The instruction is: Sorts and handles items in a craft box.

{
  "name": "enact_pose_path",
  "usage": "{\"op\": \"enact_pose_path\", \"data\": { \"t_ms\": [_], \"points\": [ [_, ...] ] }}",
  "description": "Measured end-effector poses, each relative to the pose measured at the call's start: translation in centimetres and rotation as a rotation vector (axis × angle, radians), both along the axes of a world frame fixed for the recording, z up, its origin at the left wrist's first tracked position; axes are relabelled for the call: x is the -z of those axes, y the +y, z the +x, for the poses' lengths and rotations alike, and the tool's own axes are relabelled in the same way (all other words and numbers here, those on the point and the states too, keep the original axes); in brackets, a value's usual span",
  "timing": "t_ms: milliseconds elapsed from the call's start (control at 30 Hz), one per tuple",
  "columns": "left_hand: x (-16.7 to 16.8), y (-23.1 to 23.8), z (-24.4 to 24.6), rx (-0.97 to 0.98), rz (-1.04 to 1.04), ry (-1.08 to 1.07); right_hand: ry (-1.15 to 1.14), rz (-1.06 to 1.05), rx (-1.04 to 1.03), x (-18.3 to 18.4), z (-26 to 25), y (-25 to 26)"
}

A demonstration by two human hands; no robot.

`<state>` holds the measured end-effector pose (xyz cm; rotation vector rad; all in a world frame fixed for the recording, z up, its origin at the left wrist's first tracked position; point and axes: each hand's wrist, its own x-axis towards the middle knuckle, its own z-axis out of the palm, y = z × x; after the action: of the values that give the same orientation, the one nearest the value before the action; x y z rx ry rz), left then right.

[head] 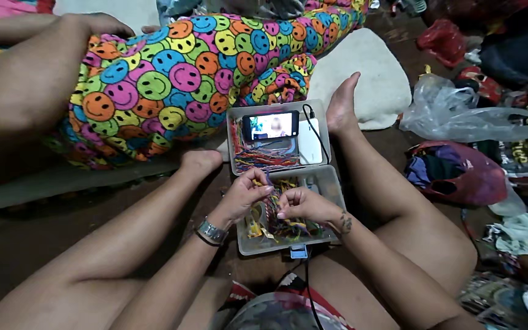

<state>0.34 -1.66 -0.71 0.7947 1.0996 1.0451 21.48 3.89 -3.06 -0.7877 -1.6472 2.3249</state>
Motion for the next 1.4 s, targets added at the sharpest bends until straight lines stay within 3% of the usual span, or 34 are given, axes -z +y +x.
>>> {"op": "enact_pose_path", "data": {
  "t_ms": [133, 267, 467, 800, 900, 1133, 1400],
  "points": [
    [0.7, -0.2, 0.2, 0.039, 0.054, -0.072, 0.023, -0.076, 0.029, 0.1, -0.1, -0.3],
    [0.3, -0.1, -0.1, 0.106, 0.114, -0.005, 0.023, -0.131, 0.038, 0.0, -0.2, -0.4],
    [0.3, 0.2, -0.3, -0.137, -0.027, -0.108, 0.058, -0.112, 0.048, 0.3, 0.1, 0.1],
    [-0.3, 0.6, -0.2, -0.206, -0.141, -0.064, -0.037, -0.077, 0.089, 0.1, -0.2, 0.4],
    [-0.1, 0.5, 0.0, -0.172, -0.153, -0.105, -0.077, -0.036, 0.113, 0.3, -0.4, 0.0],
    [0.8, -0.3, 0.9, -0.079, -0.083, -0.173, -0.028, -0.162, 0.144, -0.1, -0.6, -0.2],
    [0.8, -0.1, 1.2, -0.119, -0.04, 0.039, -0.131, 0.004, 0.045, -0.4, -0.4, 0.0]
  ]
}}
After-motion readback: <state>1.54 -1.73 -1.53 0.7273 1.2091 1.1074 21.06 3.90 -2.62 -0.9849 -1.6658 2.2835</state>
